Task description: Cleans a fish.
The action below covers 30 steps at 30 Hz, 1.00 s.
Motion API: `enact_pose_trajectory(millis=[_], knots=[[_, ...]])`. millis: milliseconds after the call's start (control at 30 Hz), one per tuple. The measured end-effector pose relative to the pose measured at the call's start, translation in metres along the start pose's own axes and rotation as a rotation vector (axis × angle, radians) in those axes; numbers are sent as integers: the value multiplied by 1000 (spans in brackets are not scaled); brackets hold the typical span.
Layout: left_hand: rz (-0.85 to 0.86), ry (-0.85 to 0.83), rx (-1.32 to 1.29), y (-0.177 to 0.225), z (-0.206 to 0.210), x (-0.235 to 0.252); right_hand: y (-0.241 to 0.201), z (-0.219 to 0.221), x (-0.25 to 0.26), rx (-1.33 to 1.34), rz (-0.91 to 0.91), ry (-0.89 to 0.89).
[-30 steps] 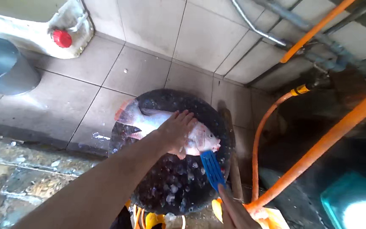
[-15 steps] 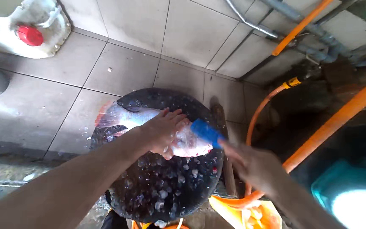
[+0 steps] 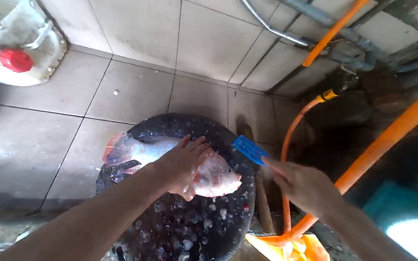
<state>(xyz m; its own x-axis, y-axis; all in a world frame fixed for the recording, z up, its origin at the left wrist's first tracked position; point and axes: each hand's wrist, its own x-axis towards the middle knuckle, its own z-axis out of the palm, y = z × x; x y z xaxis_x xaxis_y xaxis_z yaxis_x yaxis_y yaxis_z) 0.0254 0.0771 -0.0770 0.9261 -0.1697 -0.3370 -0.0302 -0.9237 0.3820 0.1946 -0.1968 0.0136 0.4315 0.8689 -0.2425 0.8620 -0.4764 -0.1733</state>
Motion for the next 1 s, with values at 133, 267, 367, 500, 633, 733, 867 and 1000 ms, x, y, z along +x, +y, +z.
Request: enact_pose_trajectory(millis=[133, 267, 367, 500, 633, 733, 867, 1000], knots=[[-19, -1, -44, -2, -3, -3, -15, 3, -9, 146, -28, -32], [-26, -32, -45, 2, -7, -2, 4, -14, 2, 254, 187, -154], [-56, -23, -51, 3, -8, -6, -9, -16, 7, 298, 179, -305], [-78, -19, -38, 7, -5, -10, -12, -20, 10, 336, 240, -274], [-116, 65, -31, 17, 3, -21, -10, -21, 18, 263, 292, -331], [-116, 233, -111, 14, 15, -30, -20, -22, 19, 413, 225, -318], [-268, 401, -356, 31, 22, -32, -18, -14, 21, 232, 280, -268], [-482, 372, -410, 55, 14, -17, -34, 4, -29, 294, 287, -270]])
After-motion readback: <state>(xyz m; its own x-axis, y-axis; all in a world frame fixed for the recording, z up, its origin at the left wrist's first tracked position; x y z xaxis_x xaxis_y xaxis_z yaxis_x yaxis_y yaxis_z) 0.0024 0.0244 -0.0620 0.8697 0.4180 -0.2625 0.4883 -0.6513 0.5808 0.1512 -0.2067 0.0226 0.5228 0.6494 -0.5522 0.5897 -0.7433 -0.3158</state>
